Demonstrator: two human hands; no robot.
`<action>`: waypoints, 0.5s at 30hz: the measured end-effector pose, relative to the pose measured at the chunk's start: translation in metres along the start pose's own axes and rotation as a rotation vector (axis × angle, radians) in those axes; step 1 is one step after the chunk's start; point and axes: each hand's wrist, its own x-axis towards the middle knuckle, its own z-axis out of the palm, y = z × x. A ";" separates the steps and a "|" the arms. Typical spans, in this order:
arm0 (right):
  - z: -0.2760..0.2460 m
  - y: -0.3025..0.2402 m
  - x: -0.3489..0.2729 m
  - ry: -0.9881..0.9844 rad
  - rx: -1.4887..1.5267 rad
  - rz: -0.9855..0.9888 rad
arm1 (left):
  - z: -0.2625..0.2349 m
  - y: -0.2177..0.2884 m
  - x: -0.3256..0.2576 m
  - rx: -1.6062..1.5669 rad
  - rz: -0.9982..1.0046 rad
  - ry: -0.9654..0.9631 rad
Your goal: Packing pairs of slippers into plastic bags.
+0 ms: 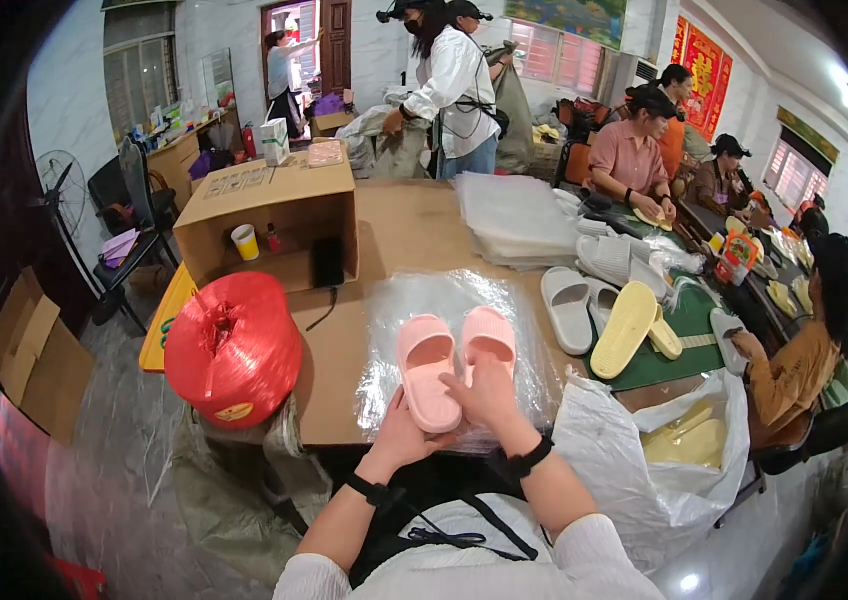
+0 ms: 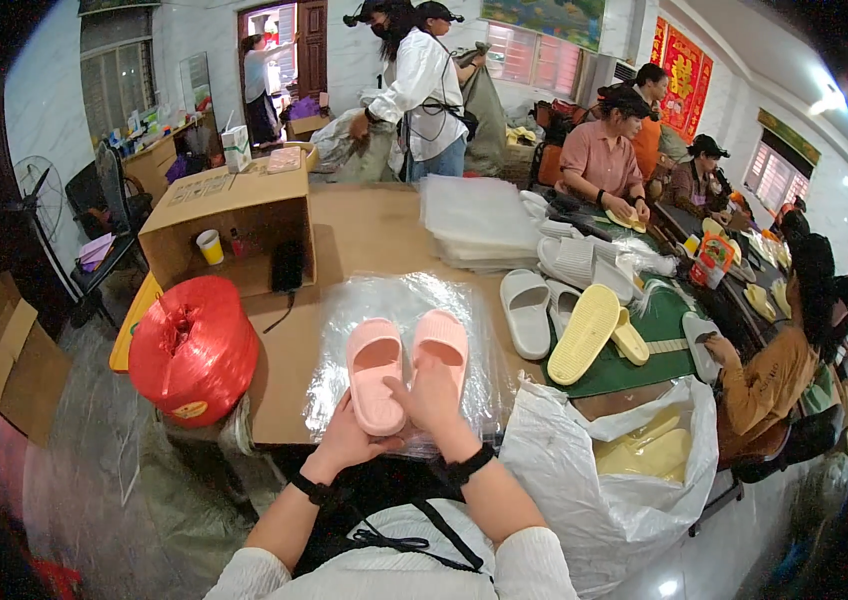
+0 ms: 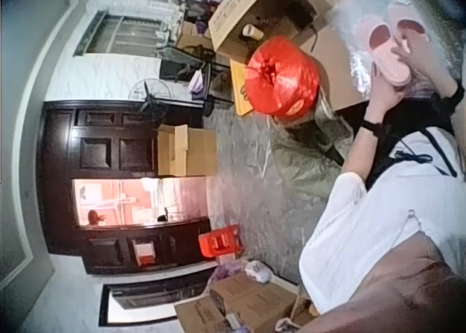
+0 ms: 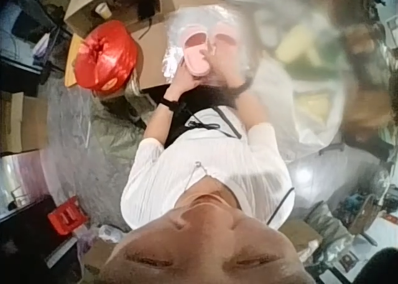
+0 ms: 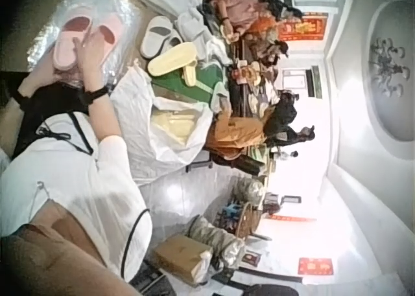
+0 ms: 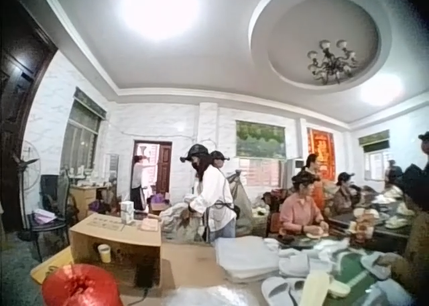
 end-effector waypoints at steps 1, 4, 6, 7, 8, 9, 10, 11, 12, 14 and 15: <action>-0.004 0.004 0.005 -0.028 -0.150 0.057 | 0.002 -0.002 -0.002 0.015 -0.012 0.012; -0.008 0.008 0.023 -0.198 -0.320 0.205 | 0.008 -0.007 -0.006 0.033 -0.035 0.011; -0.006 0.003 0.029 -0.243 -0.215 0.198 | 0.010 -0.011 -0.008 0.113 -0.042 -0.067; 0.004 0.019 0.034 -0.179 -0.209 0.082 | 0.011 -0.011 -0.006 0.154 -0.005 -0.072; 0.006 0.017 0.036 -0.180 -0.206 0.085 | 0.011 -0.012 -0.007 0.155 -0.006 -0.076; 0.008 0.016 0.042 -0.212 -0.202 0.118 | 0.010 -0.013 -0.008 0.157 0.001 -0.086; 0.008 0.015 0.045 -0.241 -0.199 0.152 | 0.008 -0.011 -0.006 0.160 0.011 -0.096; 0.019 0.023 0.047 -0.138 -0.214 0.086 | 0.006 -0.009 -0.003 0.161 0.016 -0.102; 0.020 0.029 0.047 -0.132 -0.212 0.093 | 0.005 -0.005 -0.001 0.155 -0.032 -0.158; 0.022 0.033 0.048 -0.094 -0.138 0.108 | 0.006 -0.007 -0.003 0.153 -0.088 -0.210; 0.020 0.037 0.047 -0.071 -0.097 0.131 | 0.014 -0.013 -0.006 0.201 -0.055 -0.170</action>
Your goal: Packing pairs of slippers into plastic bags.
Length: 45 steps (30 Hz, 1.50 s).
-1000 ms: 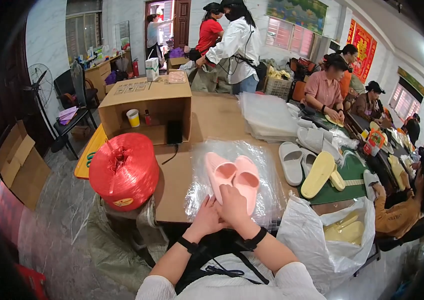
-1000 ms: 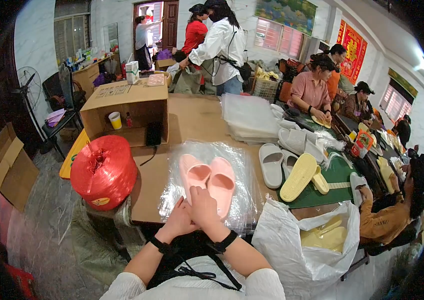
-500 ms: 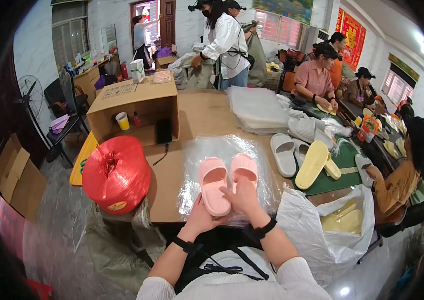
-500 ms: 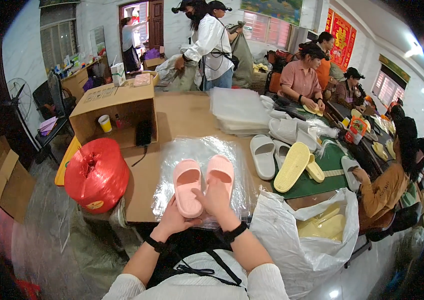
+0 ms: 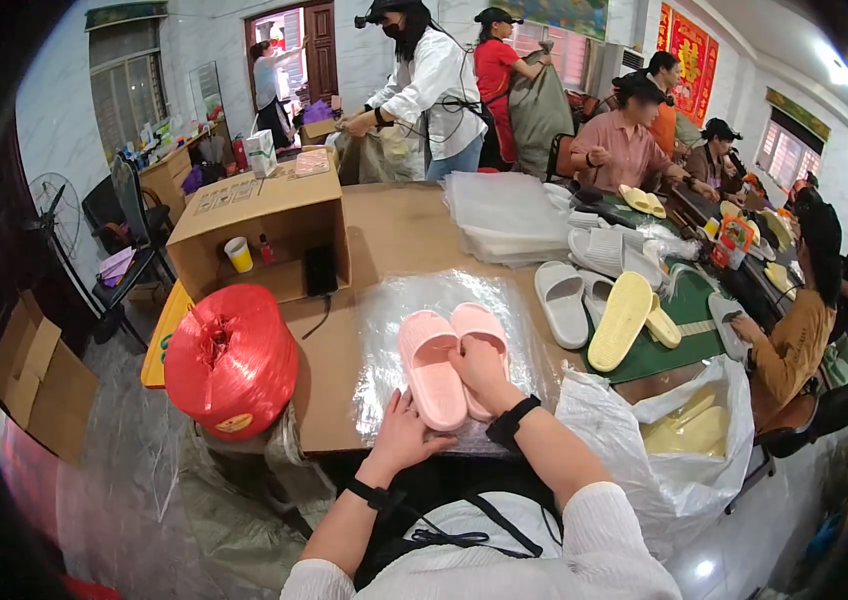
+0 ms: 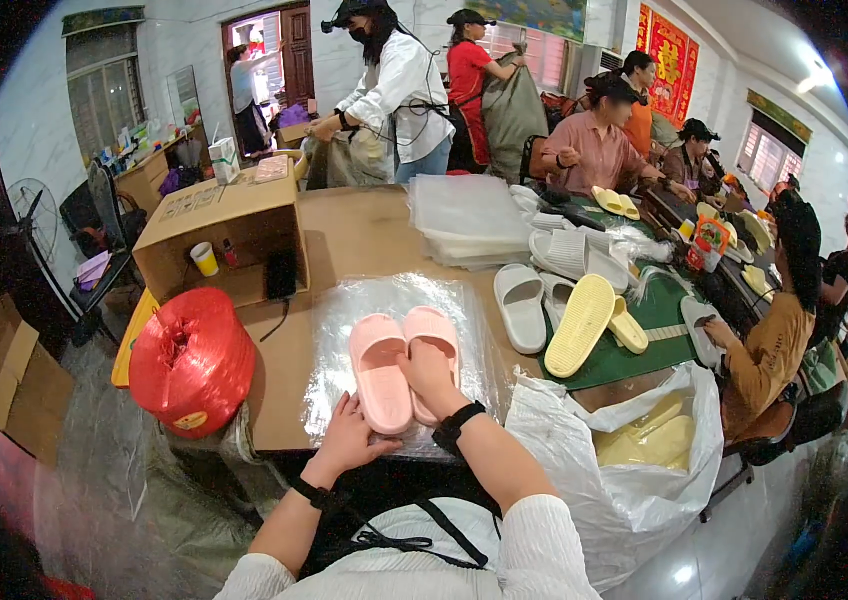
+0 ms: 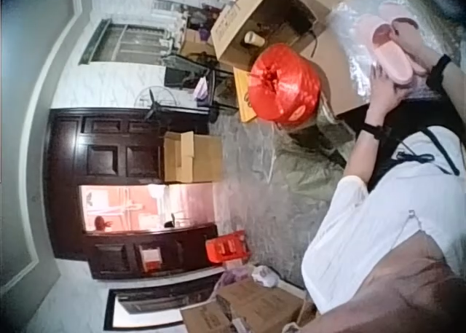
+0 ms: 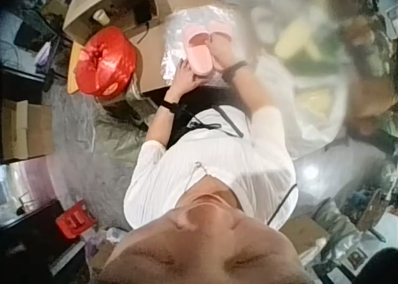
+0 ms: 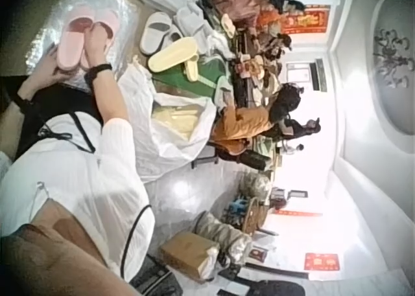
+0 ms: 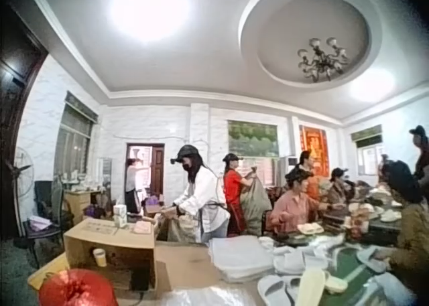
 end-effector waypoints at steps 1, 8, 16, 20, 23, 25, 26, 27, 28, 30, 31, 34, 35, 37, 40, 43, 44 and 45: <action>-0.004 0.002 -0.002 -0.004 0.001 -0.003 | 0.002 -0.001 0.000 0.048 0.018 0.048; -0.056 0.010 -0.053 0.241 0.879 0.097 | 0.014 0.005 -0.004 0.067 -0.064 0.042; -0.091 0.021 -0.085 0.363 0.859 0.023 | -0.013 0.011 0.006 -0.050 0.028 -0.002; -0.113 0.036 -0.103 0.399 0.764 0.022 | -0.018 0.014 -0.003 -0.177 0.092 0.037; -0.107 0.072 -0.216 0.417 0.692 0.006 | -0.020 0.013 -0.004 -0.213 0.111 0.104; -0.111 0.069 -0.224 0.440 0.643 -0.001 | -0.023 0.015 -0.003 -0.238 0.110 0.120; -0.115 0.066 -0.225 0.452 0.617 -0.004 | -0.023 0.015 -0.003 -0.268 0.080 0.149; -0.116 0.060 -0.221 0.463 0.592 -0.008 | -0.023 0.014 -0.003 -0.298 0.049 0.179; -0.116 0.055 -0.222 0.470 0.569 -0.014 | -0.023 0.014 -0.005 -0.297 0.047 0.176; -0.134 0.020 -0.131 0.508 0.521 -0.013 | -0.016 0.014 -0.003 -0.302 0.005 0.207; -0.133 0.018 -0.140 0.512 0.496 -0.021 | -0.015 0.011 -0.005 -0.303 0.001 0.206; -0.130 0.033 -0.217 0.516 0.418 -0.049 | -0.021 0.008 -0.013 -0.328 -0.044 0.184; -0.131 0.028 -0.218 0.536 0.387 -0.051 | -0.031 0.017 -0.008 -0.282 -0.008 0.092; -0.146 -0.002 -0.143 0.568 0.338 -0.057 | -0.035 0.034 -0.005 -0.226 0.031 -0.005; -0.147 -0.018 -0.144 0.573 0.263 -0.093 | -0.030 0.044 -0.013 0.012 -0.034 -0.088; -0.151 -0.031 -0.147 0.595 0.183 -0.120 | -0.018 0.038 -0.017 0.095 -0.008 -0.044; -0.153 -0.034 -0.146 0.603 0.156 -0.126 | -0.018 0.038 -0.017 0.093 -0.006 -0.045; -0.155 -0.031 -0.159 0.610 0.128 -0.133 | -0.020 0.038 -0.018 0.037 -0.012 -0.051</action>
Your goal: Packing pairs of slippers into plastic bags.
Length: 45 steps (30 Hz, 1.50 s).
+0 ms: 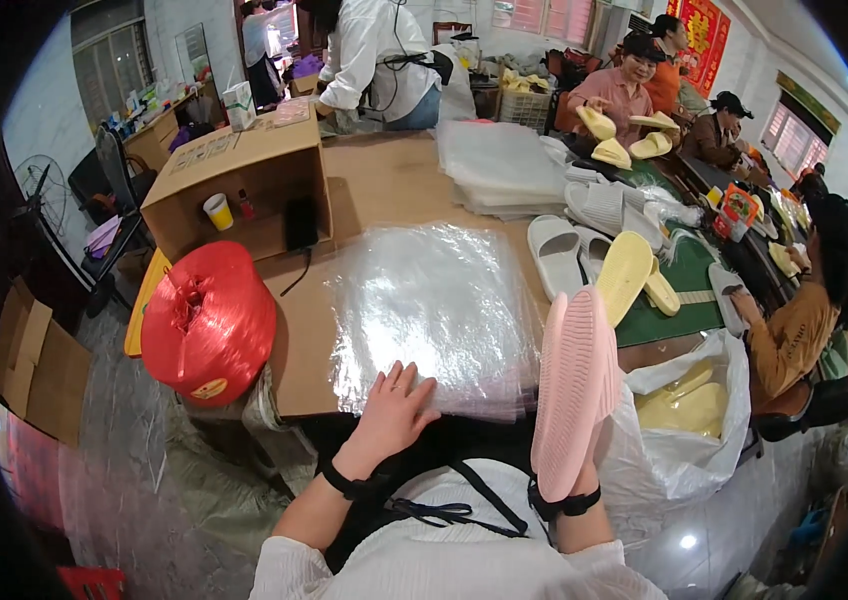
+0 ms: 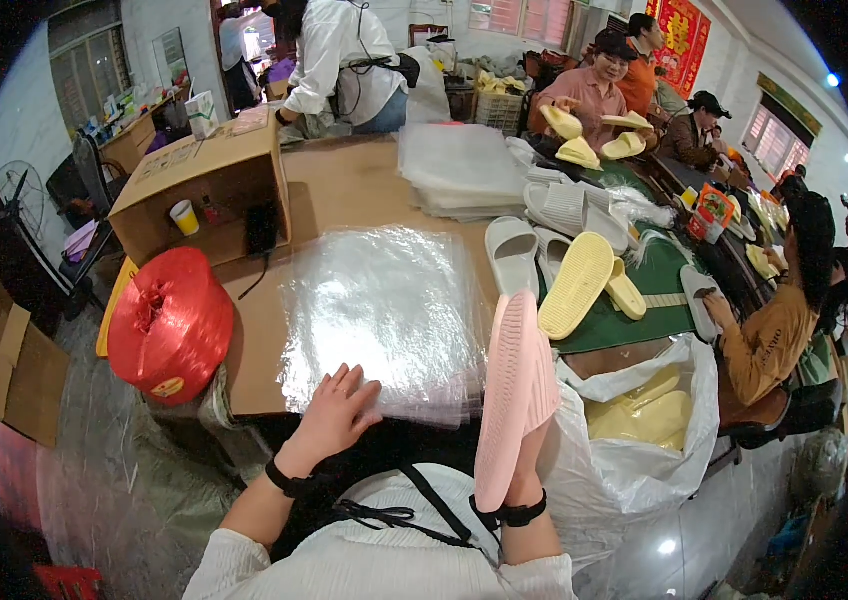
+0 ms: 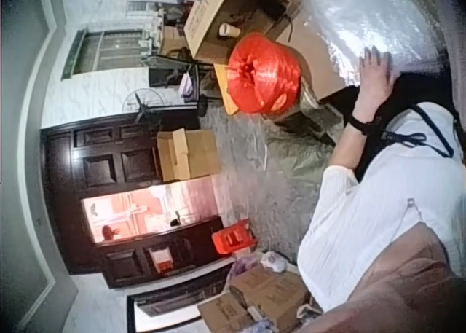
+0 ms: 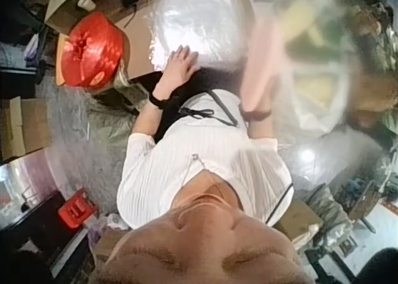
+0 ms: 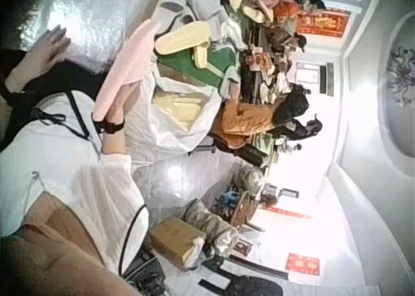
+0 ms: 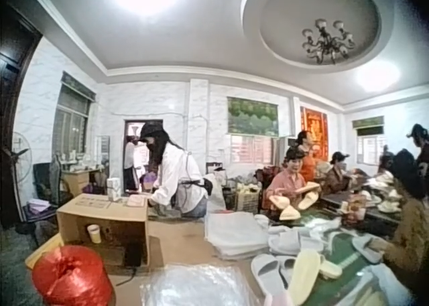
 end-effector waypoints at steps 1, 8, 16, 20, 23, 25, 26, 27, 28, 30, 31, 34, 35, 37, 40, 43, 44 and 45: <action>0.004 -0.007 0.008 0.005 -0.023 -0.016 | -0.004 0.000 -0.001 -0.054 -0.005 -0.004; -0.005 -0.039 0.014 -0.233 -0.362 -0.101 | -0.020 -0.026 0.013 -0.778 -0.328 -0.086; 0.019 0.013 -0.051 -0.417 0.358 0.003 | -0.001 -0.058 0.033 -1.169 -0.507 -0.139; 0.015 -0.005 -0.046 -0.718 0.118 -0.096 | -0.015 -0.054 0.035 -1.157 -0.490 -0.157; 0.015 -0.002 -0.047 -0.763 0.028 0.016 | -0.047 -0.031 0.033 -0.960 -0.384 -0.203; 0.015 -0.003 -0.045 -0.787 -0.044 0.088 | -0.050 -0.025 0.029 -0.878 -0.162 -0.138; 0.018 -0.004 -0.046 -0.757 -0.022 0.132 | -0.048 -0.023 0.026 -0.878 -0.163 -0.134; 0.021 -0.003 -0.046 -0.725 0.000 0.176 | -0.046 -0.020 0.023 -0.613 -0.008 -0.077; 0.024 0.000 -0.047 -0.724 -0.003 0.177 | -0.047 -0.014 0.024 -0.347 0.147 -0.025; 0.033 0.008 -0.047 -0.594 -0.083 0.092 | -0.052 0.001 0.024 -0.281 0.173 -0.047; 0.039 0.007 -0.045 -0.566 -0.065 0.074 | -0.056 0.007 0.023 -0.239 0.231 -0.035; 0.052 -0.005 -0.036 -0.696 -0.176 0.001 | -0.054 0.014 0.025 -0.190 0.365 -0.029; 0.058 -0.004 -0.036 -0.727 -0.158 0.060 | -0.057 0.019 0.025 -0.259 0.368 -0.067; 0.081 0.010 -0.037 -0.610 -0.043 -0.055 | -0.069 0.028 0.027 -0.360 0.377 -0.101; 0.111 0.017 -0.021 -0.504 0.152 -0.138 | -0.075 0.025 0.027 -0.415 0.384 -0.085; 0.144 0.022 -0.005 -0.493 0.205 -0.082 | -0.077 0.024 0.025 -0.508 0.442 -0.141; 0.150 0.030 -0.005 -0.489 0.187 -0.059 | -0.078 0.023 0.022 -0.556 0.459 -0.165; 0.156 0.037 -0.005 -0.485 0.169 -0.036 | -0.081 0.023 0.018 -0.577 0.425 -0.207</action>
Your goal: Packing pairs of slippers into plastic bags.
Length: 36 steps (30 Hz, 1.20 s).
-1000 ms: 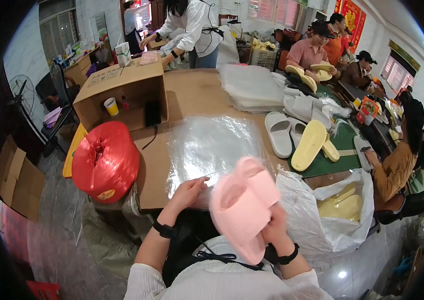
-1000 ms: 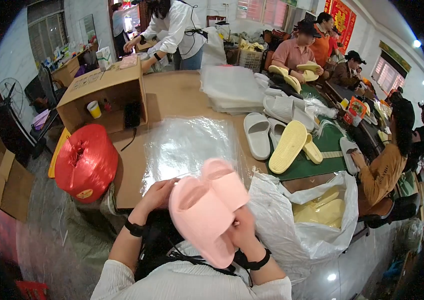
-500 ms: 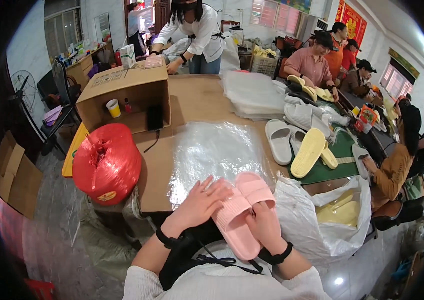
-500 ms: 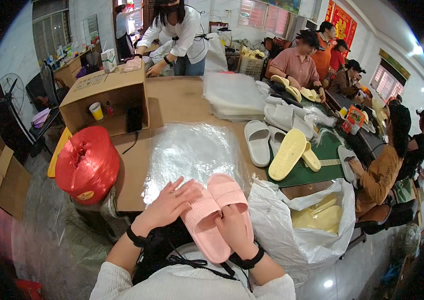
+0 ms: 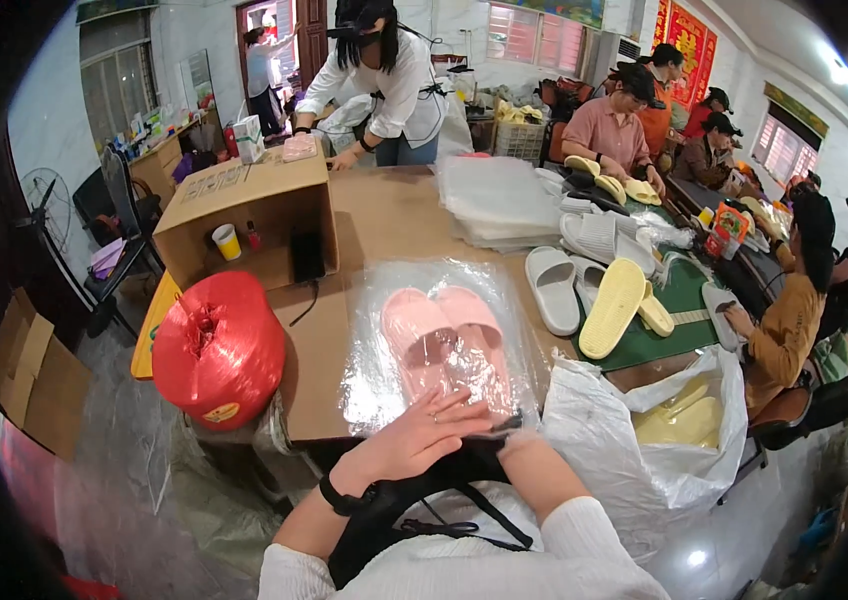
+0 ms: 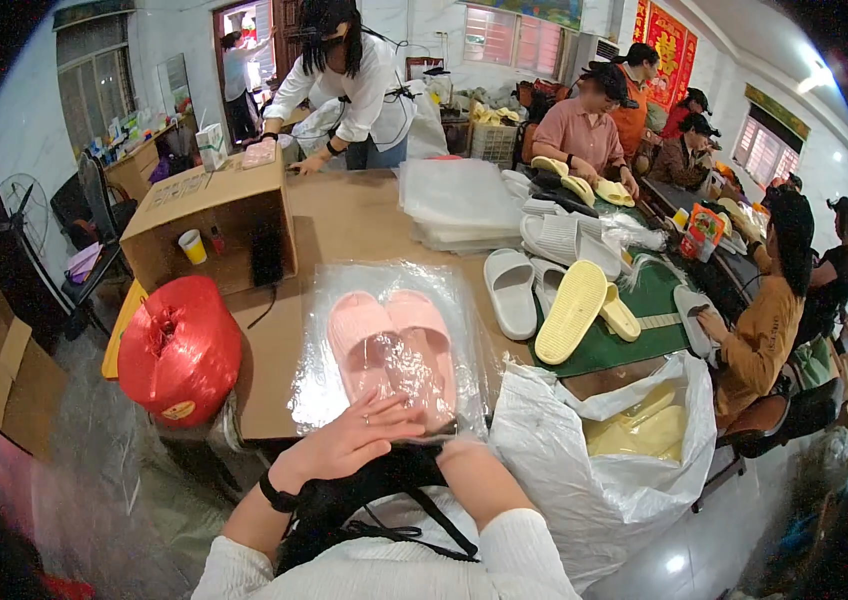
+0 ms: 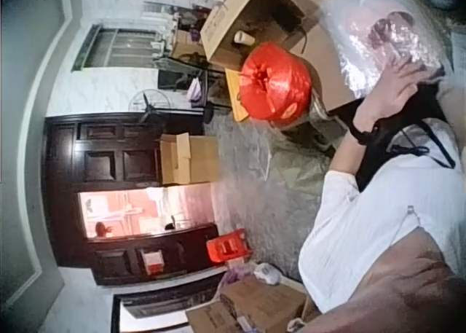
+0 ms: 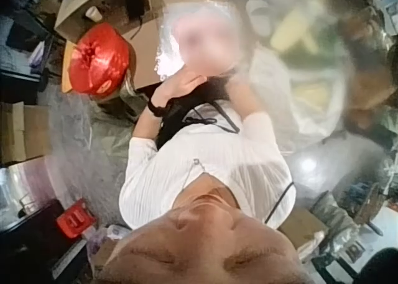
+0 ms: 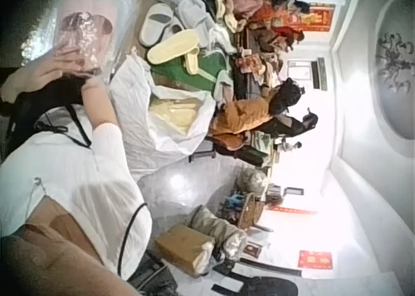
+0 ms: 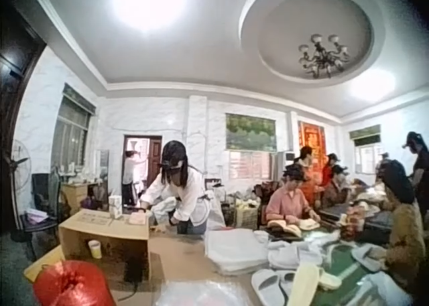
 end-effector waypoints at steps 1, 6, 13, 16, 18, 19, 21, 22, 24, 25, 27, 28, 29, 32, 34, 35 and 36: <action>0.007 0.003 0.016 0.008 -0.014 0.029 | 0.000 0.001 -0.002 0.006 -0.002 -0.004; 0.033 0.028 0.055 0.054 -0.091 0.204 | 0.006 -0.007 -0.018 0.098 -0.065 0.036; -0.003 -0.021 -0.058 0.015 0.075 -0.178 | 0.007 -0.027 -0.056 0.123 -0.428 0.697; -0.071 -0.039 -0.093 -0.416 0.393 0.260 | 0.006 -0.041 -0.065 -0.023 -0.798 0.843; -0.115 -0.024 -0.103 -0.646 0.791 0.456 | 0.014 -0.075 -0.082 -0.041 -0.912 0.842; -0.132 -0.024 -0.105 -0.491 0.728 0.728 | 0.011 -0.072 -0.077 -0.047 -0.912 0.838; -0.144 0.003 -0.102 -0.125 0.678 0.708 | 0.003 -0.060 -0.065 -0.043 -1.021 0.669; -0.146 0.001 -0.088 -0.037 0.641 0.723 | 0.005 -0.061 -0.062 -0.054 -1.013 0.641; -0.138 0.000 -0.067 0.048 0.607 0.733 | 0.011 -0.075 -0.068 -0.062 -0.988 0.564; -0.129 0.003 -0.061 -0.003 0.441 0.741 | 0.016 -0.083 -0.073 -0.073 -0.962 0.486; -0.117 0.011 -0.053 -0.053 0.282 0.746 | 0.024 -0.088 -0.077 -0.162 -0.820 0.564; -0.112 0.017 -0.051 -0.138 0.182 0.703 | 0.024 -0.082 -0.073 -0.320 -0.767 0.603; -0.107 0.023 -0.049 -0.223 0.082 0.658 | 0.023 -0.078 -0.072 -0.478 -0.711 0.641; -0.109 0.043 -0.048 -0.335 0.175 0.683 | 0.022 -0.086 -0.081 -0.542 -0.812 0.615; -0.112 0.053 -0.048 -0.265 0.297 0.670 | 0.017 -0.085 -0.085 -0.558 -0.829 0.651; -0.114 0.054 -0.048 -0.191 0.414 0.653 | 0.013 -0.084 -0.085 -0.575 -0.842 0.688; -0.119 0.055 -0.048 -0.163 0.376 0.641 | 0.010 -0.088 -0.089 -0.563 -0.852 0.690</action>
